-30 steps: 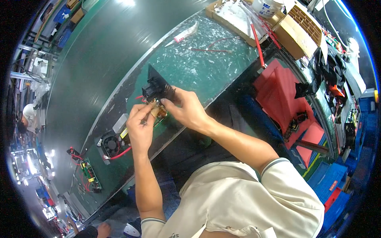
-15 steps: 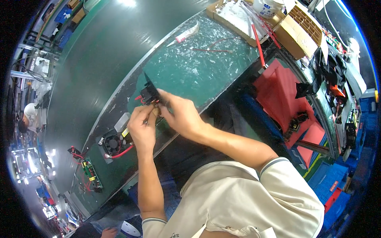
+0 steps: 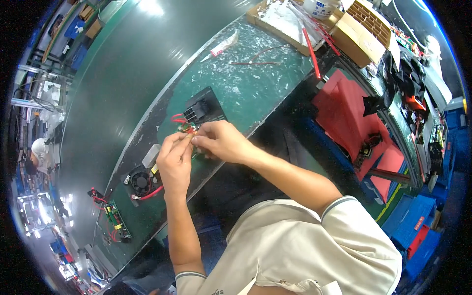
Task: Assembling electronic components by applying thermal paste and connecting circuit boards, followed by moving parts to a packaging area.
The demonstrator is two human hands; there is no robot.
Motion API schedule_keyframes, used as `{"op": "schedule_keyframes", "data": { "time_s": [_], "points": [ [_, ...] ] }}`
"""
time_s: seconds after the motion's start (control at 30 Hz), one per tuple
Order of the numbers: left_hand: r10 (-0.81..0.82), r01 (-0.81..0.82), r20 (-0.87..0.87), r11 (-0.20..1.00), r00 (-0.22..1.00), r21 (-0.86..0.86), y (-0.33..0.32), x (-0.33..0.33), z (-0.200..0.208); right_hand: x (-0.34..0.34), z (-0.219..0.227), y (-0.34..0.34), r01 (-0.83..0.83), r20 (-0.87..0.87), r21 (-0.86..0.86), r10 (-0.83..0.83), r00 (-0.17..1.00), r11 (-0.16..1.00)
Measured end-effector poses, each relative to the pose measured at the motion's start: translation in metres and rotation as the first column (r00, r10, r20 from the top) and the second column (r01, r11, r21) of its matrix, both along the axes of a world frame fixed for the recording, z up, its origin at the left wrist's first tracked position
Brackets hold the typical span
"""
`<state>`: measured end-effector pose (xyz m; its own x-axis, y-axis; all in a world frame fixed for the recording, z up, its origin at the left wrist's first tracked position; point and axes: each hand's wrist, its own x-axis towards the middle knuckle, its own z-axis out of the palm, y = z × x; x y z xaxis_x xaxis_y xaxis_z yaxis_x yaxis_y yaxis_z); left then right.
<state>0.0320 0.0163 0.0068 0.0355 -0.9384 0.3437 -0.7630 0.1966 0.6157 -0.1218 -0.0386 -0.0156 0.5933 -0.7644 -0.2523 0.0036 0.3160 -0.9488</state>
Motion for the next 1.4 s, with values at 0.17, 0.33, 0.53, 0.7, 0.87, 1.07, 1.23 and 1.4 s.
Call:
{"op": "schedule_keyframes", "data": {
  "time_s": [0.17,0.33,0.53,0.7,0.87,1.07,1.23,1.4],
  "points": [
    [-0.051,0.056,-0.08,0.997,0.995,0.06,0.0,0.008,0.01,0.002,-0.011,0.004,0.007,0.062,0.078,-0.012,0.998,0.997],
    [-0.004,0.015,-0.11,0.995,0.994,0.103,-0.004,0.014,0.013,-0.025,-0.007,0.015,0.11,-0.413,-0.273,-0.219,0.884,0.956],
    [0.057,-0.051,-0.065,0.995,0.996,0.084,-0.019,0.007,0.001,-0.018,-0.021,-0.005,0.204,-0.127,-0.571,-0.332,0.935,0.795],
    [0.107,-0.104,-0.027,0.989,0.994,0.102,-0.023,0.002,-0.005,0.004,-0.025,-0.011,0.303,0.171,-0.227,-0.268,0.948,0.926],
    [0.125,-0.12,-0.034,0.985,0.992,0.121,-0.021,0.002,-0.005,0.003,-0.005,-0.011,0.173,-0.143,-0.324,-0.229,0.963,0.93],
    [0.129,-0.127,-0.038,0.99,0.991,0.058,-0.021,0.002,-0.007,0.01,-0.017,-0.01,0.225,-0.056,-0.729,-0.383,0.922,0.647],
    [0.124,-0.124,-0.033,0.992,0.992,0.008,-0.02,0.002,-0.011,0.011,-0.014,-0.009,0.19,-0.09,-0.745,-0.378,0.921,0.639],
    [0.105,-0.1,0.052,0.991,0.993,-0.091,-0.017,0.004,-0.021,0.017,-0.017,0.005,0.175,-0.11,-0.773,-0.401,0.91,0.61]
  ]
}}
